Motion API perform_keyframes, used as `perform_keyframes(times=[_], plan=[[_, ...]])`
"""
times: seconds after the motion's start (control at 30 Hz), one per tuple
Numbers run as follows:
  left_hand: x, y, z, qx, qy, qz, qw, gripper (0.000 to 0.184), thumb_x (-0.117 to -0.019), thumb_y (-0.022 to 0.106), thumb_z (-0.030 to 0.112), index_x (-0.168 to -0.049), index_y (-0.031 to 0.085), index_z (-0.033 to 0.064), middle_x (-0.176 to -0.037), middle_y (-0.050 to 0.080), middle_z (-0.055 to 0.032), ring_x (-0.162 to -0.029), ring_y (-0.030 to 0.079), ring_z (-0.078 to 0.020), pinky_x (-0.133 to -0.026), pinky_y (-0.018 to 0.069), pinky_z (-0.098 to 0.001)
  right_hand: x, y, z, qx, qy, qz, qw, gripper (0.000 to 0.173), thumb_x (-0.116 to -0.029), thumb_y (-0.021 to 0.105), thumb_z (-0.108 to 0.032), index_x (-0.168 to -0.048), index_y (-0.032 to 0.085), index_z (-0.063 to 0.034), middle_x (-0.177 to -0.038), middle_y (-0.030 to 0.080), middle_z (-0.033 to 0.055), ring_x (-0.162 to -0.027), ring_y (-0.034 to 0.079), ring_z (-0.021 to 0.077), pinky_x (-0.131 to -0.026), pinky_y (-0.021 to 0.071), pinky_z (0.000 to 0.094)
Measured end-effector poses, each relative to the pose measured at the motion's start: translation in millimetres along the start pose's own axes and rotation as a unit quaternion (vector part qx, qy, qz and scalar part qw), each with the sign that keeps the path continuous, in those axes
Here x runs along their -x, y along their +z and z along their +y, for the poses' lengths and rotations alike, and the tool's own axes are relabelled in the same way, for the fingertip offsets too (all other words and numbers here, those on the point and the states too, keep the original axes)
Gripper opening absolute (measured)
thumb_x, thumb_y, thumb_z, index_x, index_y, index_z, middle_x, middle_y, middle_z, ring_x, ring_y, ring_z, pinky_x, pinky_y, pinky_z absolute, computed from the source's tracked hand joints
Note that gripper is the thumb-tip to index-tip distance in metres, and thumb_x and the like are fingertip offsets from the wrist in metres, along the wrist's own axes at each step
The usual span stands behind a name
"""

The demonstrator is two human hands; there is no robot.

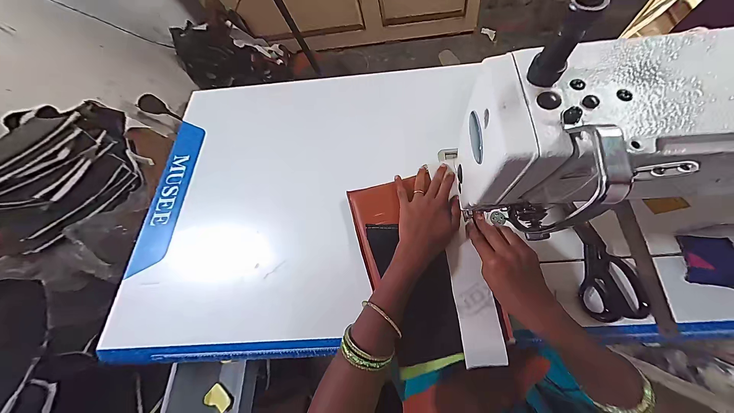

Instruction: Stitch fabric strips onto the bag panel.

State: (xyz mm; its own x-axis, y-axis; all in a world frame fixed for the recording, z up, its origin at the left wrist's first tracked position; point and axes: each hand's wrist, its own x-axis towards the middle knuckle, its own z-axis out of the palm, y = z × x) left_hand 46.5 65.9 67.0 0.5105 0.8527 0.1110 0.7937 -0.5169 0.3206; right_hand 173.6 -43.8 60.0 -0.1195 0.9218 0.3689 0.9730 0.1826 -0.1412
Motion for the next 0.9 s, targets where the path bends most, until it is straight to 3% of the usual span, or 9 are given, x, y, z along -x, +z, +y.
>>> perform_keyframes(times=[0.27,0.37,0.47,0.53,0.6,0.7,0.77,0.83,0.9], plan=[[-15.5,-11.7,-3.3,0.010,-0.010,-0.030,0.999,0.048,-0.1055,0.044,0.028,-0.149,0.052,0.0108,-0.161,0.042,-0.0074,-0.150,0.033,-0.0399,-0.115,0.0080,-0.0753,-0.8,3.8,8.8,-0.030,-0.011,0.024,0.999,0.040,-0.0831,0.060,0.014,-0.119,0.074,0.0012,-0.120,0.073,0.0200,-0.095,0.074,0.0367,-0.077,0.0590,0.0425],[-13.2,-11.0,1.3,-0.011,0.004,0.008,1.000,0.045,-0.1022,0.052,0.022,-0.144,0.057,0.0067,-0.157,0.048,-0.0121,-0.149,0.035,-0.0401,-0.117,0.0097,-0.0715,10.1,-0.9,10.2,-0.056,-0.024,0.028,0.998,0.039,-0.0842,0.060,0.012,-0.119,0.074,0.0004,-0.121,0.072,0.0197,-0.096,0.074,0.0360,-0.078,0.0602,0.0412],[4.9,-8.7,19.4,-0.041,0.032,0.087,0.995,0.026,-0.0949,0.062,0.004,-0.118,0.072,-0.0031,-0.131,0.066,-0.0210,-0.130,0.057,-0.0416,-0.113,0.0328,-0.0646,25.1,-7.8,9.4,-0.100,-0.031,0.019,0.994,0.035,-0.0850,0.059,0.011,-0.115,0.075,0.0005,-0.122,0.072,0.0197,-0.101,0.074,0.0364,-0.081,0.0610,0.0421],[27.5,-0.6,29.9,-0.056,0.058,0.124,0.989,0.019,-0.0938,0.060,-0.002,-0.102,0.076,-0.0024,-0.109,0.074,-0.0195,-0.109,0.069,-0.0381,-0.098,0.0496,-0.0536,35.0,-12.5,11.1,-0.122,-0.038,0.013,0.992,0.031,-0.0847,0.059,0.010,-0.109,0.076,0.0005,-0.121,0.072,0.0198,-0.105,0.073,0.0371,-0.083,0.0609,0.0428],[52.9,5.3,33.4,-0.031,0.070,0.140,0.987,0.024,-0.0932,0.057,-0.004,-0.107,0.076,-0.0034,-0.110,0.075,-0.0188,-0.107,0.071,-0.0381,-0.094,0.0544,-0.0497,47.6,-17.8,12.6,-0.157,-0.043,0.013,0.987,0.029,-0.0855,0.056,0.005,-0.105,0.077,0.0008,-0.121,0.072,0.0199,-0.108,0.072,0.0369,-0.087,0.0602,0.0417],[77.6,7.1,30.2,0.042,0.070,0.122,0.989,0.032,-0.0964,0.053,0.000,-0.122,0.072,-0.0032,-0.128,0.070,-0.0198,-0.122,0.065,-0.0412,-0.106,0.0487,-0.0516,78.5,-20.1,17.7,-0.217,-0.059,0.034,0.974,0.036,-0.0872,0.051,-0.005,-0.112,0.077,-0.0035,-0.125,0.071,0.0184,-0.115,0.070,0.0306,-0.096,0.0560,0.0355],[87.5,6.8,24.6,0.056,0.074,0.084,0.992,0.040,-0.1007,0.049,0.016,-0.133,0.066,0.0015,-0.142,0.061,-0.0192,-0.134,0.056,-0.0411,-0.114,0.0392,-0.0564,102.9,-16.2,19.0,-0.228,-0.088,0.059,0.968,0.037,-0.0910,0.050,-0.013,-0.119,0.074,-0.0086,-0.130,0.069,0.0171,-0.126,0.063,0.0268,-0.107,0.0476,0.0322],[92.7,9.7,20.1,0.034,0.084,0.073,0.993,0.048,-0.1043,0.043,0.032,-0.140,0.063,0.0061,-0.147,0.057,-0.0179,-0.138,0.053,-0.0392,-0.116,0.0358,-0.0583,119.3,-9.3,15.9,-0.205,-0.128,0.084,0.967,0.032,-0.0992,0.049,-0.019,-0.122,0.069,-0.0110,-0.132,0.067,0.0143,-0.132,0.056,0.0253,-0.116,0.0375,0.0345],[93.3,10.5,19.5,0.028,0.091,0.067,0.993,0.052,-0.1048,0.040,0.037,-0.142,0.061,0.0062,-0.148,0.056,-0.0185,-0.139,0.052,-0.0391,-0.116,0.0346,-0.0593,122.8,-3.8,12.2,-0.174,-0.161,0.117,0.964,0.025,-0.1059,0.049,-0.020,-0.117,0.069,-0.0103,-0.125,0.070,0.0113,-0.129,0.059,0.0247,-0.115,0.0382,0.0375]])
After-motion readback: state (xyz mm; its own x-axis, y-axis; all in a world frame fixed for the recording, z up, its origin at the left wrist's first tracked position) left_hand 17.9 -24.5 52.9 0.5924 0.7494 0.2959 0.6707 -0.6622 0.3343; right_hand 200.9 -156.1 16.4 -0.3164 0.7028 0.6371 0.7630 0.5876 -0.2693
